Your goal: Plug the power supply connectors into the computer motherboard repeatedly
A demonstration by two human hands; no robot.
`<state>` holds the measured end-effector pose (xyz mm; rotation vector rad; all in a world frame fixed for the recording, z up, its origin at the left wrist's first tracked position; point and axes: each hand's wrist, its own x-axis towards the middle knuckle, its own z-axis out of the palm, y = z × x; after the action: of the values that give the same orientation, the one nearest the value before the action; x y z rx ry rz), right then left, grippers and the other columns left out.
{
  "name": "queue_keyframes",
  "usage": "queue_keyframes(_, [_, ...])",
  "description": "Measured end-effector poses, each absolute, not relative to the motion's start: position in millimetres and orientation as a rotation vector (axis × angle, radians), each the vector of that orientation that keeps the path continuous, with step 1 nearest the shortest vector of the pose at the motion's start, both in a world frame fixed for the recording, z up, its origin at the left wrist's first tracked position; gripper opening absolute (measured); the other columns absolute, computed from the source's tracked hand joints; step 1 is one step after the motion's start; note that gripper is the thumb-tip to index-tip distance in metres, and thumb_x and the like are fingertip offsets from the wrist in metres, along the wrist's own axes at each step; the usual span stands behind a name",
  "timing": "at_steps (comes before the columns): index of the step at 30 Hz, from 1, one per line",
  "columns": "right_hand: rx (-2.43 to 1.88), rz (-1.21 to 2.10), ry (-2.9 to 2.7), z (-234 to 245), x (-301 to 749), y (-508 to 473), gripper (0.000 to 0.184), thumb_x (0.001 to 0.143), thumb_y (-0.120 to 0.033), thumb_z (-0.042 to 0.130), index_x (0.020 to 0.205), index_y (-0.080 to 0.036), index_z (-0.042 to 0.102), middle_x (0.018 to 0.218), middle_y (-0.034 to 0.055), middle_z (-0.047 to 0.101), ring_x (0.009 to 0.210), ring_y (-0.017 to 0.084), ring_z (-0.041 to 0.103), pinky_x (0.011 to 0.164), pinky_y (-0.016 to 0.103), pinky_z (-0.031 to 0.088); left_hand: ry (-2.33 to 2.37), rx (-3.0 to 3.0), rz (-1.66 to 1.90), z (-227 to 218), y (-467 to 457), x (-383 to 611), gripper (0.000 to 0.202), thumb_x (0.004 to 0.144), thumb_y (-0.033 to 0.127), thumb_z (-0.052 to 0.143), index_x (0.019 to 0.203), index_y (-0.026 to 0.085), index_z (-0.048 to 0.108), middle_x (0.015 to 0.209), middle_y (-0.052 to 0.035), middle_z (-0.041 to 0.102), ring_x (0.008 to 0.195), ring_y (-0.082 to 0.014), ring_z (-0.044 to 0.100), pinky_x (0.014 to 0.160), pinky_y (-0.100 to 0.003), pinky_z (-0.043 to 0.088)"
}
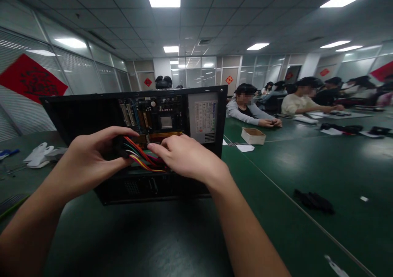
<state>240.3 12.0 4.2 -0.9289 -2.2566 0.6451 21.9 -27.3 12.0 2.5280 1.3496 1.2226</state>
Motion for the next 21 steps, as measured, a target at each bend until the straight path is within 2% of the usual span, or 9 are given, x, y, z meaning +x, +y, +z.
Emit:
queue_keyframes(2, [-0.855, 0.64, -2.31, 10.8, 244.4, 3.3, 0.04, 0.096, -0.047, 0.047, 0.085, -0.016, 0.071, 0.079, 0.0043, 0.067, 0.073, 0.016, 0.058, 0.065, 0.026, 0.04, 1.36, 2.501, 1.212, 10.6, -26.3, 19.2, 0.039, 0.076, 0.033, 0.073, 0.112, 0.021, 0.066, 0.098, -0.0038, 0.074, 0.083, -0.0209, 0.07, 0.073, -0.03, 0.056])
queue_keyframes(6, [-0.624, 0.857, -2.396, 14.1, 242.3, -3.1, 0.025, 0.092, -0.036, 0.057, 0.099, -0.016, 0.069, 0.087, 0.0019, 0.068, 0.077, 0.015, 0.058, 0.065, 0.024, 0.041, 1.288, 2.396, 1.189, 7.3, -24.4, 19.6, 0.047, 0.076, 0.03, 0.073, 0.12, 0.02, 0.061, 0.101, -0.0056, 0.073, 0.087, -0.0222, 0.07, 0.076, -0.031, 0.057])
queue_keyframes(8, [-0.584, 0.97, -2.344, 10.8, 237.5, -3.1, 0.02, 0.089, -0.033, 0.061, 0.097, -0.015, 0.068, 0.082, 0.0008, 0.065, 0.071, 0.013, 0.055, 0.061, 0.024, 0.04, 1.193, 2.325, 1.164, 4.0, -24.7, 22.4, 0.06, 0.077, 0.027, 0.072, 0.133, 0.022, 0.052, 0.104, -0.0056, 0.072, 0.089, -0.022, 0.07, 0.078, -0.031, 0.057])
queue_keyframes(11, [-0.562, 1.074, -2.166, 7.1, 229.1, -4.0, 0.014, 0.088, -0.03, 0.063, 0.087, -0.017, 0.065, 0.074, -0.0003, 0.06, 0.064, 0.012, 0.051, 0.056, 0.023, 0.038, 1.031, 2.221, 1.13, -3.6, -24.7, 27.7, 0.084, 0.078, 0.022, 0.071, 0.15, 0.028, 0.028, 0.113, -0.0054, 0.069, 0.096, -0.0215, 0.069, 0.083, -0.032, 0.057])
queue_keyframes(13, [-0.523, 1.074, -2.026, 7.5, 224.9, -7.0, 0.013, 0.088, -0.03, 0.064, 0.081, -0.018, 0.062, 0.07, -0.001, 0.057, 0.06, 0.011, 0.049, 0.053, 0.023, 0.037, 0.939, 2.177, 1.065, -8.7, -23.4, 30.9, 0.086, 0.08, 0.022, 0.069, 0.152, 0.029, 0.023, 0.116, -0.0055, 0.068, 0.097, -0.021, 0.068, 0.085, -0.033, 0.057])
queue_keyframes(14, [-0.494, 1.067, -1.958, 8.3, 223.9, -9.1, 0.015, 0.088, -0.03, 0.064, 0.079, -0.018, 0.059, 0.067, -0.002, 0.055, 0.057, 0.01, 0.046, 0.052, 0.023, 0.036, 0.9, 2.17, 1.012, -10.6, -22.5, 32.3, 0.081, 0.08, 0.023, 0.069, 0.15, 0.028, 0.028, 0.116, -0.0057, 0.068, 0.097, -0.0207, 0.068, 0.086, -0.033, 0.056])
queue_keyframes(16, [-0.424, 1.072, -1.84, 10.4, 224.5, -14.2, 0.022, 0.086, -0.034, 0.067, 0.076, -0.019, 0.054, 0.06, -0.005, 0.047, 0.05, 0.007, 0.038, 0.047, 0.022, 0.033, 0.838, 2.2, 0.886, -12.2, -20.8, 34.3, 0.062, 0.081, 0.026, 0.07, 0.139, 0.025, 0.048, 0.114, -0.0059, 0.069, 0.096, -0.0205, 0.067, 0.087, -0.034, 0.055])
queue_keyframes(19, [-0.363, 1.148, -1.734, 12.5, 231.7, -21.5, 0.037, 0.078, -0.044, 0.074, 0.073, -0.021, 0.046, 0.055, -0.0082, 0.035, 0.044, 0.005, 0.028, 0.041, 0.021, 0.025, 0.776, 2.305, 0.692, -8.8, -20.8, 33.7, 0.024, 0.085, 0.034, 0.067, 0.102, 0.018, 0.073, 0.096, -0.0055, 0.073, 0.086, -0.0188, 0.067, 0.08, -0.03, 0.054])
queue_keyframes(21, [-0.372, 1.202, -1.712, 13.2, 239.2, -24.8, 0.045, 0.073, -0.05, 0.077, 0.071, -0.023, 0.042, 0.054, -0.0091, 0.03, 0.042, 0.005, 0.023, 0.038, 0.021, 0.022, 0.746, 2.337, 0.568, -3.9, -23.4, 30.0, 0.026, 0.089, 0.039, 0.062, 0.085, 0.017, 0.075, 0.079, -0.0049, 0.071, 0.072, -0.016, 0.065, 0.068, -0.025, 0.051])
